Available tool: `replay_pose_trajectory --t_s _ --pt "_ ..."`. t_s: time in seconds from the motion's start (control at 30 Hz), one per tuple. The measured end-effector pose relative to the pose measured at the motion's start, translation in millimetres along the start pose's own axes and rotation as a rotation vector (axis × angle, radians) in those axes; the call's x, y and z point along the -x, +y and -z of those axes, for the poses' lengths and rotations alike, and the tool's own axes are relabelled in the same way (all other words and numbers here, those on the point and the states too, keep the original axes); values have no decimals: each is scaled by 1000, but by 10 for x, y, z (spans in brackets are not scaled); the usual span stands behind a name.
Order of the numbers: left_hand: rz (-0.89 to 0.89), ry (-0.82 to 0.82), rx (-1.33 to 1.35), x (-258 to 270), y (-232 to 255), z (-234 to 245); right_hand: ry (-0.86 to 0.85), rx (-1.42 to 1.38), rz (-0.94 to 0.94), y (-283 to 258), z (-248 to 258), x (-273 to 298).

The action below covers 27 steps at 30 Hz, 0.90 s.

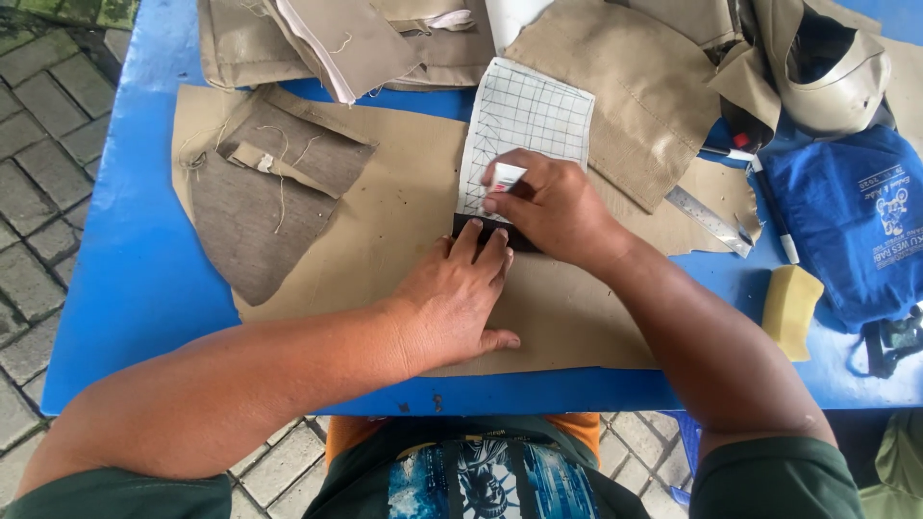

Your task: Applying glue to the edges of a leather strip and folding them over a paper template

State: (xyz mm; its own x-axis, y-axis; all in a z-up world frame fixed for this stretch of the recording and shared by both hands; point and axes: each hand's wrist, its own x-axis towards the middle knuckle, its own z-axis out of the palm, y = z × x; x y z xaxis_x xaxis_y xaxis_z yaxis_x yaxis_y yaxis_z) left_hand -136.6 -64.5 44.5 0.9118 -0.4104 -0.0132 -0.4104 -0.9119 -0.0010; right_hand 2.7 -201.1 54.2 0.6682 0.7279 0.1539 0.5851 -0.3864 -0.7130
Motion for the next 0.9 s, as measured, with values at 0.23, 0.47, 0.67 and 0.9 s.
replay_pose_trajectory --t_s 0.23,0.47,0.67,0.9 --pt "-29 31 94 -144 -161 -58 36 85 -171 359 526 491" --pt "-25 91 56 -225 -181 -96 73 41 97 476 701 587" --pt "-36 127 123 -275 -386 -221 -51 302 149 218 545 641" --pt "-16 204 176 -210 -669 -230 -36 234 4 474 525 644"
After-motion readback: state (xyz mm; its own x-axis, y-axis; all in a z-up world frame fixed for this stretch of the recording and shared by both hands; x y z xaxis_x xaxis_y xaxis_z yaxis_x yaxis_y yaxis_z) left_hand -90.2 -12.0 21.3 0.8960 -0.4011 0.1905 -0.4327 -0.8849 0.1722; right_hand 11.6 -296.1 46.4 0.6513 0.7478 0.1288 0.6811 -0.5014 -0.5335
